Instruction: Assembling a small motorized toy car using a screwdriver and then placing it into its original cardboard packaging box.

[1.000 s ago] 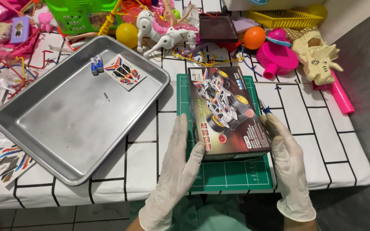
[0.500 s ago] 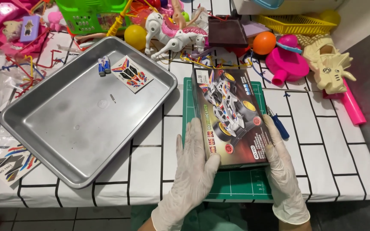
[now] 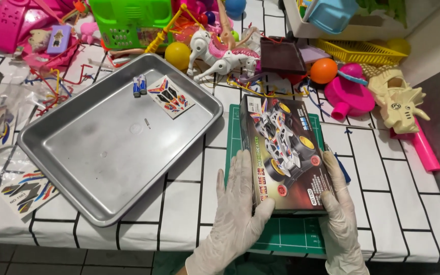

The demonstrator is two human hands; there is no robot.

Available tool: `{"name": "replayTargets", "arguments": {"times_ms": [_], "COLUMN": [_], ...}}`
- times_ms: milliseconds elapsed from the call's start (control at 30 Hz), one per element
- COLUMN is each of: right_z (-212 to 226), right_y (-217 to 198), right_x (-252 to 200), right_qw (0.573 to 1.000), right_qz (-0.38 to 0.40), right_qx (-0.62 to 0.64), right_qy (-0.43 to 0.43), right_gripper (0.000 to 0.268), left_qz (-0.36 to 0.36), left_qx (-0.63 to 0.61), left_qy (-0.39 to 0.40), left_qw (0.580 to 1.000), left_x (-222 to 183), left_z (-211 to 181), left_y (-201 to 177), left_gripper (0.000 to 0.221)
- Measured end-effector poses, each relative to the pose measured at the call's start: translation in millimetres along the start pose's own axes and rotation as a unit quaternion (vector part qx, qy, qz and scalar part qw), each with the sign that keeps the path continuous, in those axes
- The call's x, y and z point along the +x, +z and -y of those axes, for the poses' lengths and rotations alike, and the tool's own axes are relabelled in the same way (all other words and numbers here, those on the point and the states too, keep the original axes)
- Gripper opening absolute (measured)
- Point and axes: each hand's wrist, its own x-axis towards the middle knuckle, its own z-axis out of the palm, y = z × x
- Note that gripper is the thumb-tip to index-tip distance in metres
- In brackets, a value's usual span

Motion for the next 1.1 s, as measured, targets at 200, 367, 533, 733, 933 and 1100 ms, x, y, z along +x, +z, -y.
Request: {"name": "replayTargets", "arguments": {"times_ms": [200,367,533,733,933,1100], "right_z": [0,2,19,19,16,-2], "right_y": [4,6,14,15,10,-12], "right_x": [-3,-2,-5,-7,-4,-10], "right_qw": [0.999,0.999,0.999,0.999,1.000,0.993], "right_qz": [-0.001,-0.011,-0.003,-0.006,-0.014,0.051], "right_qx": [0.020,0.033,0.020,0.035,0.014,-0.014], "right_qy": [-0.039,-0.029,-0.046,-0.033,-0.007,-0.109], "right_gripper": [0.085,0.085,0.088,0.090,0.088,0.075], "left_qz": [0.008,0.007,0.003,-0.013,0.016,0.085], "left_qx": [-0.050,-0.056,-0.055,-0.018,-0.088,-0.170], "left_qy": [0.003,-0.006,0.007,0.019,0.020,-0.034], "left_qw": [0.999,0.998,0.998,1.000,0.996,0.981], "left_x": [0,1,-1,-7,-8,-21], "left_z": [0,-4,-6,-1,-10,-4], "left_y": [-4,-8,-10,-4,-23,-55], "left_gripper": [0.089,0.095,0.097,0.096,0.095,0.091]}}
